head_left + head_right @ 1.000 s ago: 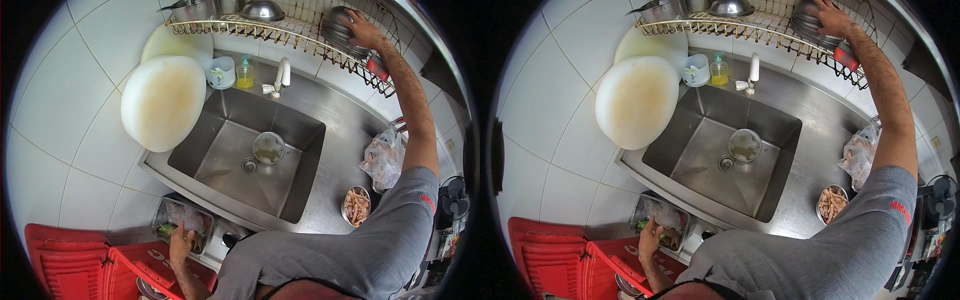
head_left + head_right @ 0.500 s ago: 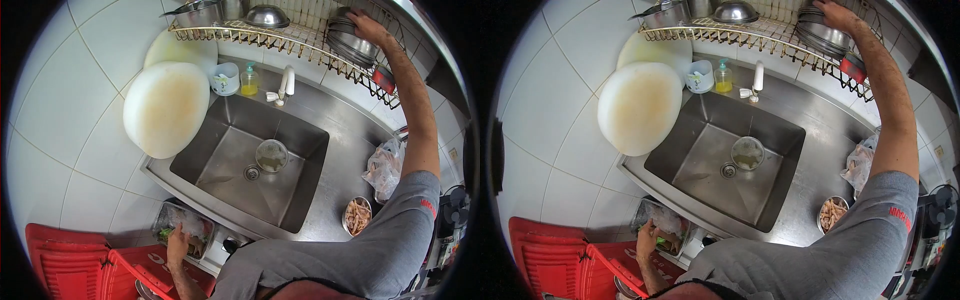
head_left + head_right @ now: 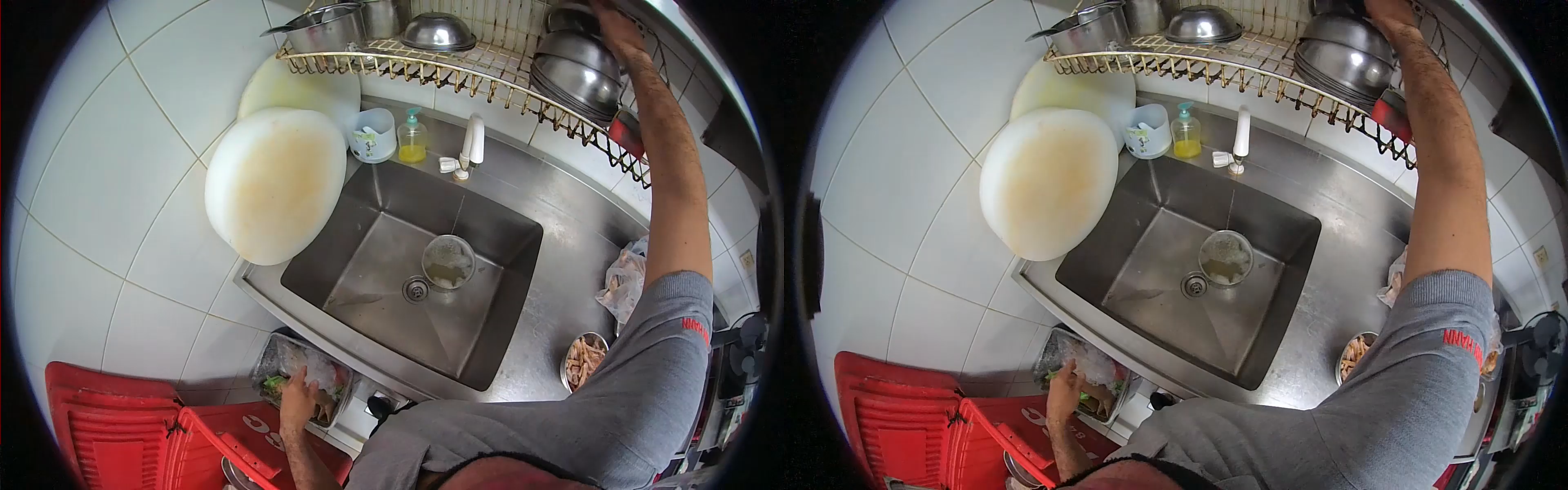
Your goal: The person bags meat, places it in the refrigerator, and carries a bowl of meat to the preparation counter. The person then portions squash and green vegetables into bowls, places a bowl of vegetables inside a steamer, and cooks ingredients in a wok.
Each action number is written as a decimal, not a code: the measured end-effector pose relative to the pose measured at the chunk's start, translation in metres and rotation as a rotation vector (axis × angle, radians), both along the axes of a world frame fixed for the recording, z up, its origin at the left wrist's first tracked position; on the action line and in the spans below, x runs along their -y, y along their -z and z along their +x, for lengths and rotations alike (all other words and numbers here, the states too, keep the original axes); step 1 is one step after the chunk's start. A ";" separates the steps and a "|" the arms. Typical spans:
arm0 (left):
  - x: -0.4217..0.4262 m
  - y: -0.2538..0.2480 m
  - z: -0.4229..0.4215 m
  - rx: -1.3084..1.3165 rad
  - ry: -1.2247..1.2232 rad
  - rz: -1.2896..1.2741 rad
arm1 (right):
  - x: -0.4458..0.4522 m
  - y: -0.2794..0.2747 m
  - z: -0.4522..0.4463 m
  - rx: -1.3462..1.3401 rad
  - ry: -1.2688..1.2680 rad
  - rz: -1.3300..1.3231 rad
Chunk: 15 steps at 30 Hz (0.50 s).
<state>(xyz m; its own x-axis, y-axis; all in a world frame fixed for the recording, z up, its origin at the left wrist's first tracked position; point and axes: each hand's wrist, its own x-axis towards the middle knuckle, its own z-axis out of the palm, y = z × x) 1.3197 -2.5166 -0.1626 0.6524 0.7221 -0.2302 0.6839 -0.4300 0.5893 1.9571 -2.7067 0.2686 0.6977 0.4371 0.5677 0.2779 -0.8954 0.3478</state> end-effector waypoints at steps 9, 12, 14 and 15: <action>0.025 0.001 0.042 0.166 0.204 0.035 | 0.018 -0.006 0.009 0.272 -0.670 0.007; 0.045 -0.025 0.071 0.187 0.251 -0.044 | -0.003 -0.005 -0.063 0.637 -0.938 -0.088; 0.054 -0.018 0.080 0.235 0.336 -0.064 | -0.020 -0.007 -0.082 0.686 -0.986 -0.090; 0.057 -0.014 0.084 0.238 0.345 -0.057 | -0.028 -0.009 -0.095 0.674 -1.005 -0.095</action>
